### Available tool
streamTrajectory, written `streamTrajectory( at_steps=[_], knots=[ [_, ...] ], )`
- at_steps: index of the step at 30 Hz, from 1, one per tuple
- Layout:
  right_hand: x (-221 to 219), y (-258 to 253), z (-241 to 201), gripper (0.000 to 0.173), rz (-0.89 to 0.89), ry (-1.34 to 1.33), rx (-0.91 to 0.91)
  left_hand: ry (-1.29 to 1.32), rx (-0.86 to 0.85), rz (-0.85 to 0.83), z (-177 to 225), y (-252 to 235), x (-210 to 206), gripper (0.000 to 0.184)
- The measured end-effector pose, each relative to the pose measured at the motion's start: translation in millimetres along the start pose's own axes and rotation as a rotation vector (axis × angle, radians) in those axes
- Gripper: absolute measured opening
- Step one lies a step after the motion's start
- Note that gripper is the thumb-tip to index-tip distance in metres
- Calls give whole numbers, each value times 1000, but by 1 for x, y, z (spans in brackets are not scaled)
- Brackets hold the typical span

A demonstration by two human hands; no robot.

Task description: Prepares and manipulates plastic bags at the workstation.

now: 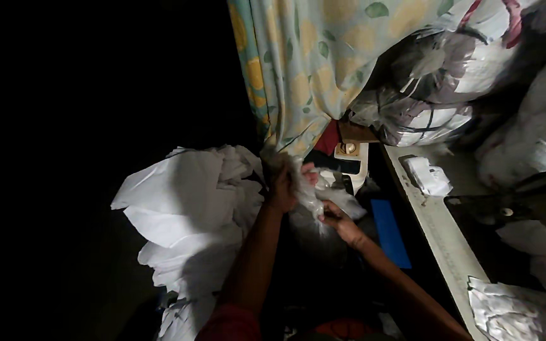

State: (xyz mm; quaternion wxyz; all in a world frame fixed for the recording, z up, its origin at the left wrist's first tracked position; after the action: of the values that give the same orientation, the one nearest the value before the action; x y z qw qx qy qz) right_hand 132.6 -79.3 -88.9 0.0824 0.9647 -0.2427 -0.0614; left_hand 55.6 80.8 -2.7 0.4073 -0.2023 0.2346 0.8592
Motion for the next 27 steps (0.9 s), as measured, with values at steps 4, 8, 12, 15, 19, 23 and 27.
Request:
streamTrajectory(
  at_steps=[4,8,12,15,19,23,27],
  knots=[
    [-4,-2,-10,52,18,29,-15,-476,-366,-36,34,9,-31,58],
    [-8,-1,-12,55,11,106,-17,-709,-718,37,75,16,-52,79],
    [-12,-4,-10,58,4,205,-12,-1337,-662,342,109,24,-87,64],
    [-12,-3,-7,58,-11,245,-35,-1793,-300,363,116,2,-90,70],
    [-4,7,-10,53,45,184,-113,-1711,195,72,113,-16,-62,63],
    [0,12,-9,49,84,126,-132,-1060,116,12,105,0,-61,52],
    [2,6,-9,50,91,253,-154,-1064,-445,256,71,47,-65,41]
  ],
)
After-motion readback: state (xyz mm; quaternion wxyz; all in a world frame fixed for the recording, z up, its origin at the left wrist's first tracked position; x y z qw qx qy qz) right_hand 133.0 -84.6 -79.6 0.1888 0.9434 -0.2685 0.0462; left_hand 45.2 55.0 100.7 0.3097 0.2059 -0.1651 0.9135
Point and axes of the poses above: each hand's wrist, its own y-axis away from the middle knuckle, its own x-axis out of the back of the hand, z = x × y, the point moved 4 cm from there along -y, towards the middle knuckle, and after that the axes turned 5 degrees about z, right-handed, at the moved point
